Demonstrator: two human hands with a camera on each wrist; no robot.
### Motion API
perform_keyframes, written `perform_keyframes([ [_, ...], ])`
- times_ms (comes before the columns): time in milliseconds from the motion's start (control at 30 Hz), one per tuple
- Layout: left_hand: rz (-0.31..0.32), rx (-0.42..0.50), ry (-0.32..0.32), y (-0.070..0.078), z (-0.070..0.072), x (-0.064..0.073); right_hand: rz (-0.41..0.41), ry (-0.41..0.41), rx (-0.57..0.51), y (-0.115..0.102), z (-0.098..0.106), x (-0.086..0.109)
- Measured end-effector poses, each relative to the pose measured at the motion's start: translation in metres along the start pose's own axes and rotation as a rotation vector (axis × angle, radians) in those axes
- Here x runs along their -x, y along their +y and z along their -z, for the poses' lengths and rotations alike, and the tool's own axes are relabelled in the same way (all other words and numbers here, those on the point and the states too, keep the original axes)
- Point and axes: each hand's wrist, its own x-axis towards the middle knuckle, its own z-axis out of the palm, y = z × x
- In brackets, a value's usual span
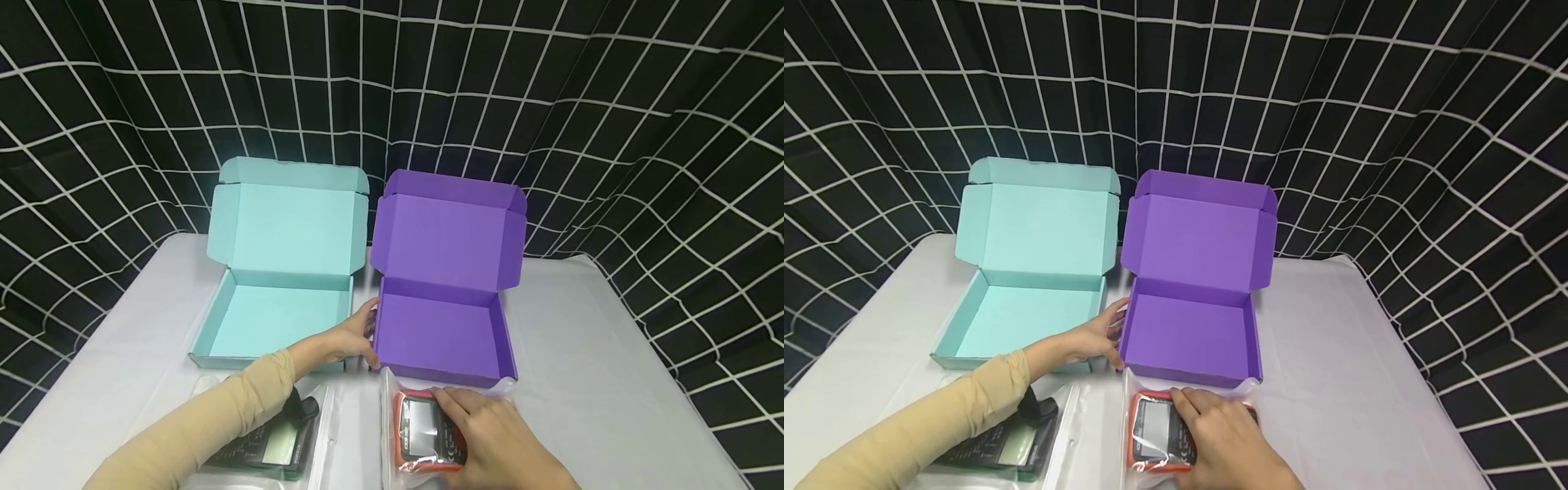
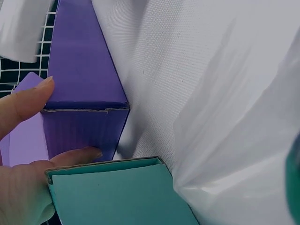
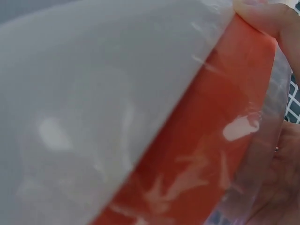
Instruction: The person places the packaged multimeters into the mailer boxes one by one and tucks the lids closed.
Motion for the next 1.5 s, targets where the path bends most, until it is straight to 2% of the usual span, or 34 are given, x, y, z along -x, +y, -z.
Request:
perform_keyframes([
  [233, 0.000, -0.007, 0.014, -0.001, 0.000, 0.000, 0.062, 0.096, 0.090, 0.010, 0.012, -0.008],
  [567, 0.008, -0.012, 0.018, -0.001, -0.001, 0.000, 0.044, 0.043, 0.111, 0.024, 0.023, -0.020],
  [800, -0.001, -0.004, 0.023, -0.001, -0.001, 0.000, 0.029, 0.050, 0.136, 0.032, 0.028, -0.032],
  [1133, -0.019, -0.012, 0.033, -0.004, -0.001, -0.001, 0.082, 0.160, 0.201, 0.050, 0.018, -0.048],
  [1500, -0.021, 0.004, 0.013, -0.002, 0.000, 0.000, 0.005, 0.120, 0.216, 0.075, 0.006, -0.071],
])
